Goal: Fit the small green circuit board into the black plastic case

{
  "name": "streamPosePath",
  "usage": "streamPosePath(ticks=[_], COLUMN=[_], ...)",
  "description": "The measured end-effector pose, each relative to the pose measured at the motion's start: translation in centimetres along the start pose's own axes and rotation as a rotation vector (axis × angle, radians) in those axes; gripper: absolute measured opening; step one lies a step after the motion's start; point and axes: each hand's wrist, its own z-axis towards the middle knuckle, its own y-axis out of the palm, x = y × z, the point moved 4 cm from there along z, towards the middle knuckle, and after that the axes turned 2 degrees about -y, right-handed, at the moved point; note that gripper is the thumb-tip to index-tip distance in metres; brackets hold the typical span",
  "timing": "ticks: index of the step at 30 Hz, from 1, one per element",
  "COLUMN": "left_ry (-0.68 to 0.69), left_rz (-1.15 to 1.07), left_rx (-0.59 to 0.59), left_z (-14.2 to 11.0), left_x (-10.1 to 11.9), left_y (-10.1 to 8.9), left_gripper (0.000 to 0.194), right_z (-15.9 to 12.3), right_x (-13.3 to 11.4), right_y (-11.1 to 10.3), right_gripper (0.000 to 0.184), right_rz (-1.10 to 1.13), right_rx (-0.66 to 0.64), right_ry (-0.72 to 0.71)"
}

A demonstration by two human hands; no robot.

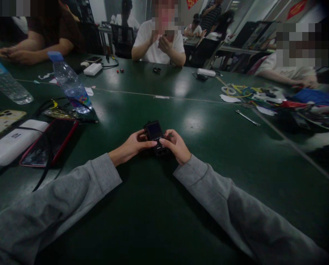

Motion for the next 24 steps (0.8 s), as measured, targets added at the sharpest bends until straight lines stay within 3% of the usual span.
streamPosePath(ticks=[24], left_ry=[-0.032], left_rz=[-0.112], left_rx=[-0.007], left_z=[0.0], left_x=[0.15], left_y=[0.29], left_gripper=[0.066], right_z=[0.14], right_x=[0.37], right_y=[-0.18], right_gripper=[0.043], right_rz=[-0.02], right_rx=[0.011], right_ry=[0.013])
